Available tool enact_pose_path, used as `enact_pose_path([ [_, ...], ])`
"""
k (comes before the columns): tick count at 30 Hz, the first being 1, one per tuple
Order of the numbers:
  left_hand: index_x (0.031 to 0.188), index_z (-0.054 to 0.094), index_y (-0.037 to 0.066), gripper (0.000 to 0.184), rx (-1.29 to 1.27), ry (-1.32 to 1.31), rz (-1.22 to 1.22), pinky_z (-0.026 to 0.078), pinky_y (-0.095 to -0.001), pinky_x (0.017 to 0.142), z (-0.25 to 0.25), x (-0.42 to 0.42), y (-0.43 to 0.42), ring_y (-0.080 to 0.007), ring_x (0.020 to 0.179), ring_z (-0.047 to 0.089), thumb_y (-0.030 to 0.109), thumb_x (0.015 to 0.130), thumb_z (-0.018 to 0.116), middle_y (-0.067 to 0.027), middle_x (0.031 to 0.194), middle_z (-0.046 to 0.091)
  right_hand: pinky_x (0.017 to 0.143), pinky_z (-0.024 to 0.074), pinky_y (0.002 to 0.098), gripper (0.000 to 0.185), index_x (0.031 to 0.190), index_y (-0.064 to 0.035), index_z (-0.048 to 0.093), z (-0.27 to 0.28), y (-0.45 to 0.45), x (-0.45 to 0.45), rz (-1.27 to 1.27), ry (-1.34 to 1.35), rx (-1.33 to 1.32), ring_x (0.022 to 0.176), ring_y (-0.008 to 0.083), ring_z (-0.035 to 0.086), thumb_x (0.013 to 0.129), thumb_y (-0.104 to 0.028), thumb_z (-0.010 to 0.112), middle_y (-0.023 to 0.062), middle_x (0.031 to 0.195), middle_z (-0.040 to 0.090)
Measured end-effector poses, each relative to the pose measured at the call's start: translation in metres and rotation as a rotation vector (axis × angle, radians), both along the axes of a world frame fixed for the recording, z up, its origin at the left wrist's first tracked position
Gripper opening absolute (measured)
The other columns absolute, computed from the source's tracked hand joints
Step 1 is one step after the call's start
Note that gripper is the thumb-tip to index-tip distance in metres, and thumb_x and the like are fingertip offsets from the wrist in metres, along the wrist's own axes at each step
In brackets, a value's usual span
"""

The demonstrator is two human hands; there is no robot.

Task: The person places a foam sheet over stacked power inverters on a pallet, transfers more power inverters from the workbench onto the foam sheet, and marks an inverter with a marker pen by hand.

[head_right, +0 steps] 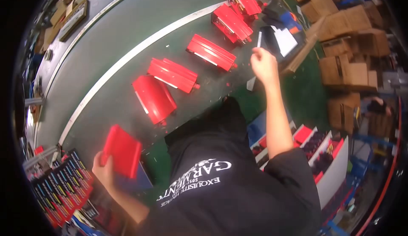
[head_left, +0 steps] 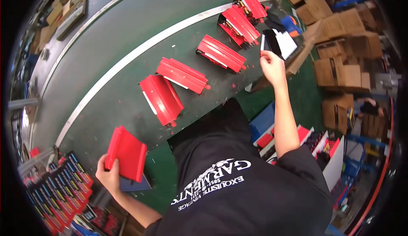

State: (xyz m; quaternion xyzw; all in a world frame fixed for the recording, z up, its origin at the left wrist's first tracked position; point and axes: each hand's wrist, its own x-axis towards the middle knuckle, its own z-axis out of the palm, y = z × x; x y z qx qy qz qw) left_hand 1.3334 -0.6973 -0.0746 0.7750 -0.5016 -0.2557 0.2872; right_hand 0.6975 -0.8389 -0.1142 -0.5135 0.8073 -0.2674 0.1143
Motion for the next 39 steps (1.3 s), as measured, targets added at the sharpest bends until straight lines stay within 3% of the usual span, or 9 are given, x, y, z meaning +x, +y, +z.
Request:
enact_pose_path([
  [2, 0.105, 0.070, -0.005, 0.033, 0.125, -0.121, -0.050, 0.053, -0.0287, 0.078, -0.002, -0.047, 0.014, -0.0122, 0.080, 0.064, 0.007, 0.075, 0.078, -0.0075, 0.085, 0.070, 0.090, 0.0537, 0.0447, 0.043, 0.114, 0.0005, 0.069, -0.058, -0.030, -0.060, -0.082, 0.009, 0.073, 0.101, 0.0404, 0.070, 0.088, -0.034, 0.067, 0.0253, 0.103, 0.072],
  [4, 0.102, 0.070, -0.005, 0.032, 0.074, -0.213, -0.155, 0.053, -0.0298, 0.076, -0.002, -0.089, 0.012, -0.0139, 0.078, 0.065, 0.007, 0.073, 0.078, -0.0105, 0.085, 0.071, 0.093, 0.0517, 0.0492, 0.055, 0.117, 0.0030, 0.067, -0.082, -0.045, -0.081, -0.094, 0.185, 0.138, 0.106, 0.0443, 0.066, 0.087, -0.043, 0.067, 0.0280, 0.108, 0.070],
  [9, 0.105, 0.068, -0.003, 0.036, -0.113, -0.240, -0.183, 0.055, -0.0339, 0.080, -0.044, -0.139, -0.022, -0.0224, 0.085, 0.071, 0.011, 0.073, 0.079, -0.0152, 0.092, 0.072, 0.097, 0.0491, 0.0482, 0.062, 0.116, -0.0003, 0.070, -0.159, -0.074, -0.150, -0.036, 0.317, 0.268, 0.114, 0.0428, 0.064, 0.085, -0.054, 0.069, 0.0292, 0.113, 0.068],
  [13, 0.119, 0.068, 0.004, 0.056, 0.031, -0.371, -0.147, 0.055, -0.0383, 0.083, -0.050, -0.141, -0.065, -0.0301, 0.090, 0.071, 0.032, 0.071, 0.079, -0.0158, 0.096, 0.072, 0.079, 0.0522, 0.0394, 0.048, 0.115, 0.0010, 0.067, -0.236, -0.102, -0.254, 0.188, 0.096, 0.107, 0.081, 0.0241, 0.067, 0.087, -0.038, 0.069, 0.0156, 0.093, 0.071],
  [18, 0.143, 0.052, 0.011, 0.077, 0.235, -0.069, -0.160, 0.050, -0.0358, 0.095, -0.032, -0.139, -0.060, -0.0250, 0.109, 0.064, 0.040, 0.077, 0.079, -0.0155, 0.128, 0.063, 0.065, 0.0467, 0.0330, 0.031, 0.099, 0.0017, 0.065, -0.226, -0.083, -0.236, 0.225, 0.074, 0.019, 0.066, 0.0166, 0.057, 0.085, -0.025, 0.068, 0.0072, 0.074, 0.060],
  [24, 0.146, 0.048, 0.010, 0.074, 0.170, 0.302, -0.252, 0.047, -0.0338, 0.100, -0.053, -0.113, -0.030, -0.0193, 0.117, 0.055, 0.020, 0.081, 0.082, -0.0080, 0.139, 0.054, 0.053, 0.0346, 0.0290, 0.006, 0.098, -0.0022, 0.057, -0.177, 0.022, -0.125, 0.069, -1.136, -0.444, 0.059, 0.0094, 0.043, 0.093, -0.005, 0.060, 0.0008, 0.069, 0.046],
  [29, 0.134, 0.059, 0.005, 0.061, -0.082, 0.161, -0.226, 0.046, -0.0311, 0.099, -0.077, -0.109, -0.020, -0.0146, 0.111, 0.060, 0.033, 0.084, 0.080, -0.0058, 0.122, 0.065, 0.057, 0.0343, 0.0301, 0.008, 0.095, -0.0033, 0.049, -0.164, 0.077, 0.010, 0.565, -1.971, -0.432, 0.060, 0.0129, 0.039, 0.094, -0.003, 0.058, 0.0016, 0.072, 0.041],
  [32, 0.130, 0.060, 0.003, 0.052, -0.187, 0.846, -0.052, 0.047, -0.0301, 0.097, -0.107, -0.099, -0.016, -0.0149, 0.108, 0.062, 0.026, 0.086, 0.077, -0.0058, 0.117, 0.067, 0.058, 0.0468, 0.0298, 0.028, 0.109, -0.0004, 0.060, -0.140, 0.099, 0.082, 0.837, -1.780, -0.231, 0.065, 0.0183, 0.052, 0.095, -0.022, 0.069, 0.0125, 0.081, 0.058],
  [39, 0.122, 0.060, 0.000, 0.037, -0.496, 0.955, 0.151, 0.053, -0.0303, 0.088, -0.115, -0.131, 0.035, -0.0149, 0.099, 0.065, 0.015, 0.090, 0.071, -0.0079, 0.108, 0.067, 0.072, 0.0565, 0.0390, 0.024, 0.097, 0.0053, 0.071, -0.096, 0.111, 0.190, 1.297, -1.543, -0.264, 0.079, 0.0327, 0.069, 0.079, -0.009, 0.077, 0.0219, 0.091, 0.071],
])
